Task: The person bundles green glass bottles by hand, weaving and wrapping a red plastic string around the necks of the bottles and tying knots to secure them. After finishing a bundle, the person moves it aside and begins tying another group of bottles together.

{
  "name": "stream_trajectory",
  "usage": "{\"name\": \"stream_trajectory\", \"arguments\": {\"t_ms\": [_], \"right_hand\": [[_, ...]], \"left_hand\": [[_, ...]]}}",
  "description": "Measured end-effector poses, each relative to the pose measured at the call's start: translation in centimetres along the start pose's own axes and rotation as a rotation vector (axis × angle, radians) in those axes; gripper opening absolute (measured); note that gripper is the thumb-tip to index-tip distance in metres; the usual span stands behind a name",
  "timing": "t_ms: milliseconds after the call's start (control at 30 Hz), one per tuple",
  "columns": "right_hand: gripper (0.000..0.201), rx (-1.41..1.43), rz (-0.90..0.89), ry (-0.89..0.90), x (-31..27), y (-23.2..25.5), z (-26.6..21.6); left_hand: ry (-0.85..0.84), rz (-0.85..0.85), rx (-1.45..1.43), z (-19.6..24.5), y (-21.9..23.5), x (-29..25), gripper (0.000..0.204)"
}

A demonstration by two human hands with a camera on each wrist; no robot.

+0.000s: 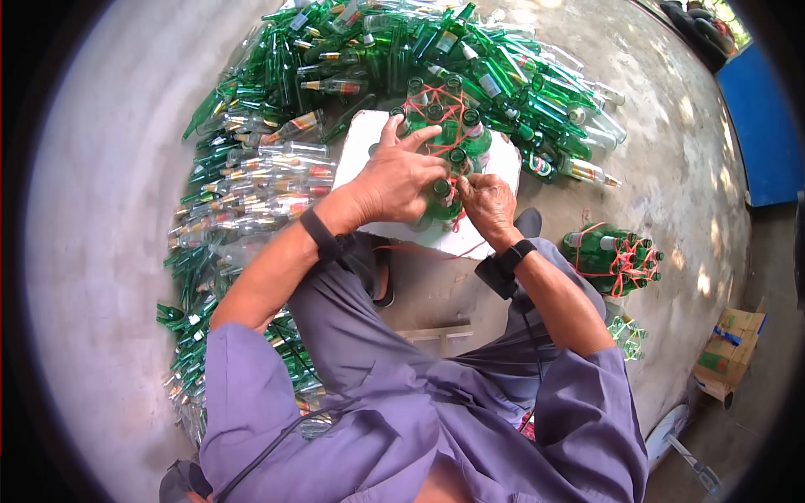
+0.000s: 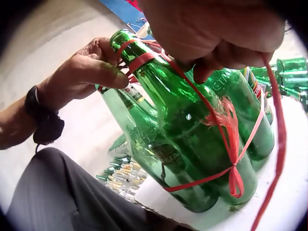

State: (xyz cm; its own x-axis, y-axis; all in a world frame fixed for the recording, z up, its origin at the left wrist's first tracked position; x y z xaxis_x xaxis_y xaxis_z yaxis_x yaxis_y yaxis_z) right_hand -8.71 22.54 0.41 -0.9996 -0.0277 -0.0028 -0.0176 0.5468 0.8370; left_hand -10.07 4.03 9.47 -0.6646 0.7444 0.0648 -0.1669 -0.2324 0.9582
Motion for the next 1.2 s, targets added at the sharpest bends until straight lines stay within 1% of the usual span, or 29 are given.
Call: {"name": "stream_trajectory", "arguments": {"t_ms": [67, 233, 333, 400, 533, 633, 700, 833, 933, 1000, 1033, 1100, 1133, 1200], "right_hand": [[0.043, 0.048, -0.120, -0.109, 0.1, 0.1, -0.1], [0.042, -0.051, -0.108, -0.122, 0.7, -0.2, -0.2], [0.042, -0.089, -0.099, -0.123, 0.8, -0.3, -0.2], [0.043, -0.074, -0.113, -0.127, 0.8, -0.1, -0.3], [0.045, -0.066, -0.123, -0.121, 1.0, -0.3, -0.1], [0.046, -0.050, -0.120, -0.127, 0.9, -0.3, -0.1], [0.047, -0.041, -0.120, -0.123, 0.8, -0.3, -0.1], [0.048, -0.031, -0.103, -0.107, 0.6, -0.5, 0.0], [0.050, 0.004, -0.125, -0.114, 0.6, -0.8, 0.1], [0.051, 0.026, -0.136, -0.120, 0.6, -0.6, 0.1], [0.052, 0.046, -0.147, -0.125, 0.5, -0.5, 0.1], [0.053, 0.052, -0.147, -0.124, 0.5, -0.5, 0.2], [0.053, 0.056, -0.148, -0.121, 0.5, -0.6, 0.2], [0.053, 0.066, -0.144, -0.123, 0.6, -0.6, 0.2]], "left_hand": [[0.022, 0.017, -0.070, -0.2, -0.5, 0.0, 0.045], [0.040, -0.013, -0.156, -0.7, -0.5, 0.5, 0.043], [0.054, -0.066, -0.183, -0.7, -0.4, 1.0, 0.040], [0.060, -0.082, -0.249, -0.7, -0.4, 1.3, 0.038], [0.067, -0.116, -0.248, -1.1, -0.6, 1.6, 0.040], [0.059, -0.109, -0.224, -0.8, -0.3, 1.6, 0.037], [0.053, -0.151, -0.182, -0.7, -0.1, 2.0, 0.033], [0.039, -0.184, -0.160, -0.3, 0.7, 2.5, 0.030], [-0.006, -0.179, -0.073, 0.2, 1.5, 2.8, 0.026], [0.075, -0.247, -0.139, 0.0, 1.7, 3.0, 0.021], [0.073, -0.250, -0.138, 0.0, 1.7, 3.0, 0.021], [0.146, -0.223, -0.203, -0.3, 1.7, 3.2, 0.018], [0.145, -0.223, -0.202, -0.5, 1.7, 3.2, 0.018], [0.162, -0.160, -0.320, -0.8, 1.8, 3.3, 0.017]]}}
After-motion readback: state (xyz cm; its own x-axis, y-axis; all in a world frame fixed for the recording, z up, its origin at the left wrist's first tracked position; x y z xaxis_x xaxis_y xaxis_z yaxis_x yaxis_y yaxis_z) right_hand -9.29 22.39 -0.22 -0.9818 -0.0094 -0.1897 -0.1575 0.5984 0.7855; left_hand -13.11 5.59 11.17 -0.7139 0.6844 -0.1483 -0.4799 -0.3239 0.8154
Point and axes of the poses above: each hand's wrist, its own x-axis towards the middle knuckle, its own y-axis out of the back of the hand, z = x × y, the point moved 2 cm from there along x, towards the middle knuckle, and after that the axes turned 10 degrees about -x, right-handed, at the moved point
